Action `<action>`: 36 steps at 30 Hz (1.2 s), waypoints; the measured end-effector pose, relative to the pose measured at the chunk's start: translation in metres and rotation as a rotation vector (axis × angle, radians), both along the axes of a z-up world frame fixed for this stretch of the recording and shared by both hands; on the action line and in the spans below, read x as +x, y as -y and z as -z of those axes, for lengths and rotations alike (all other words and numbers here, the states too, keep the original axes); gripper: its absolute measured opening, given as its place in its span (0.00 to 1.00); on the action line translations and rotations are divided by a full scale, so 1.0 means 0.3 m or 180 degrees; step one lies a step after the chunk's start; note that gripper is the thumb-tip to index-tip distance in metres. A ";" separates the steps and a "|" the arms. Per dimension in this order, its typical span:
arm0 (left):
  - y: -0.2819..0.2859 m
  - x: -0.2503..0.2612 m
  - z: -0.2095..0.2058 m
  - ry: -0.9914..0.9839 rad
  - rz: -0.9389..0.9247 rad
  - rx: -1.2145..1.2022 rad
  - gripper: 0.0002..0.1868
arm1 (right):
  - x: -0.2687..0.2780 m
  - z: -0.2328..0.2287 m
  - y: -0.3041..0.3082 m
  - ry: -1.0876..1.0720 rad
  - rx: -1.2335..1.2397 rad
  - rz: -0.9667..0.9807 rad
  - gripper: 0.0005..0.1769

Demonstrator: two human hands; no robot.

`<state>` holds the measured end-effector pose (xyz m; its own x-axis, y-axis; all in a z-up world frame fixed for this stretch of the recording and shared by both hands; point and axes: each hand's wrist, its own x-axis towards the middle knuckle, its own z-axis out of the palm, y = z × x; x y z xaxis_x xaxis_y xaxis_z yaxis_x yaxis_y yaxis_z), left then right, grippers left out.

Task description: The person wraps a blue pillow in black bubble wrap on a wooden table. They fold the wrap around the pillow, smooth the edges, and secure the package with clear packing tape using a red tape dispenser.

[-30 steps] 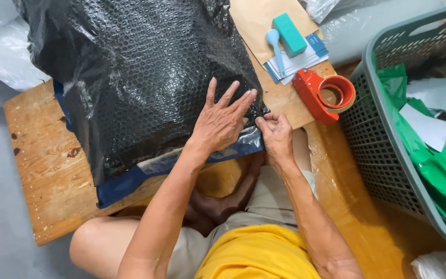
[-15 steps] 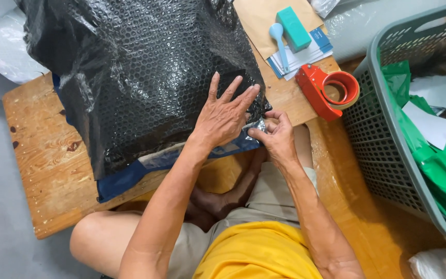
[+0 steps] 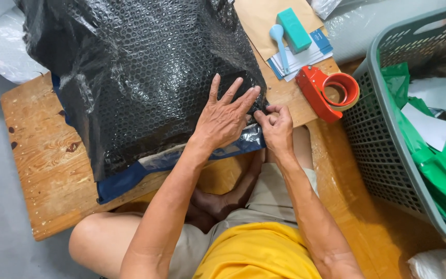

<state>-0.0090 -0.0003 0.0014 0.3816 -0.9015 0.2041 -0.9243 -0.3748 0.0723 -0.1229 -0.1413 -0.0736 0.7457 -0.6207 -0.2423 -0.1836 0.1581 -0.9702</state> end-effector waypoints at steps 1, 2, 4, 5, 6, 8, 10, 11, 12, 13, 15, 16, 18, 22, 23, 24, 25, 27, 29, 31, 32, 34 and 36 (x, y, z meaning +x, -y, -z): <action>0.000 -0.001 0.002 0.0007 0.0002 -0.0003 0.39 | 0.001 0.031 0.009 0.0007 -0.0003 0.0002 0.23; -0.001 0.000 0.002 0.0038 0.0003 0.0010 0.39 | 0.006 0.060 0.017 0.0021 -0.0048 -0.0041 0.21; -0.005 -0.002 0.004 0.0078 -0.0007 0.0023 0.40 | 0.008 0.077 0.017 0.0042 -0.0095 -0.0094 0.19; -0.007 -0.005 0.006 0.0054 -0.0008 -0.0004 0.40 | 0.005 0.064 0.009 0.0068 -0.0039 -0.0060 0.19; -0.004 -0.002 0.005 0.0041 -0.0005 -0.0037 0.40 | 0.007 0.049 0.007 0.0104 0.0012 -0.0023 0.19; -0.003 0.002 0.003 0.0139 0.0010 -0.0088 0.38 | -0.004 0.002 0.004 0.0034 -0.0037 -0.0038 0.22; -0.006 0.002 0.009 0.0243 0.0003 -0.0138 0.38 | -0.015 -0.018 -0.001 -0.0030 -0.0088 -0.0073 0.24; -0.006 0.003 0.014 0.0311 0.0069 -0.0282 0.37 | -0.018 -0.016 -0.002 -0.0035 -0.0166 -0.0113 0.24; -0.008 0.003 0.020 0.0377 0.0131 -0.0422 0.36 | -0.021 -0.013 -0.004 -0.0041 -0.0242 -0.0157 0.23; -0.012 -0.001 0.020 0.0401 0.0099 -0.0424 0.36 | -0.025 -0.012 -0.010 -0.0018 -0.0247 -0.0189 0.23; -0.008 0.002 0.019 0.0554 0.0099 -0.0986 0.37 | -0.020 -0.011 -0.007 0.0043 -0.0289 -0.0185 0.22; -0.025 0.011 -0.019 0.0595 0.0066 -0.0995 0.37 | -0.020 -0.030 -0.012 0.0081 -0.0303 -0.0221 0.22; -0.070 0.022 -0.089 0.0363 -0.0258 -0.1473 0.39 | -0.028 -0.065 -0.028 -0.0018 -0.0511 -0.0170 0.19; -0.314 0.142 -0.241 0.0366 -0.1016 -0.1402 0.37 | -0.049 -0.264 -0.040 -0.0598 -0.1798 -0.0182 0.20; -0.380 0.181 -0.262 0.0243 -0.1426 -0.1313 0.32 | -0.029 -0.288 -0.041 -0.0154 -0.2247 -0.0078 0.19; -0.447 0.220 -0.283 0.0115 -0.1830 -0.1227 0.29 | -0.008 -0.314 -0.044 0.0301 -0.2685 0.0037 0.19; -0.499 0.262 -0.280 0.0147 -0.1865 -0.1242 0.29 | 0.043 -0.342 -0.056 0.0343 -0.2690 0.0010 0.19; -0.605 0.341 -0.271 -0.0648 -0.2352 -0.0848 0.32 | 0.135 -0.397 -0.086 0.1237 -0.3033 -0.0579 0.26; -0.643 0.406 -0.239 -0.0957 -0.2340 -0.0844 0.34 | 0.245 -0.459 -0.167 0.1461 -0.3188 -0.1014 0.28; -0.661 0.467 -0.235 -0.1260 -0.2303 -0.0860 0.35 | 0.368 -0.490 -0.235 0.1687 -0.3358 -0.1437 0.29; -0.655 0.490 -0.243 -0.1559 -0.2354 -0.0867 0.36 | 0.432 -0.487 -0.258 0.1120 -0.3617 -0.1827 0.33; -0.649 0.556 -0.244 -0.1850 -0.2400 -0.0902 0.38 | 0.555 -0.500 -0.277 0.0545 -0.3881 -0.2203 0.37; -0.653 0.634 -0.229 -0.2018 -0.2554 -0.0964 0.38 | 0.666 -0.534 -0.274 -0.0156 -0.3801 -0.2299 0.37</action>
<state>0.1812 0.1955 0.0702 0.9565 -0.2841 -0.0665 -0.1758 -0.7431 0.6457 0.0769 -0.0592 0.0867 0.9918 0.0454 0.1195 0.0939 -0.8930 -0.4402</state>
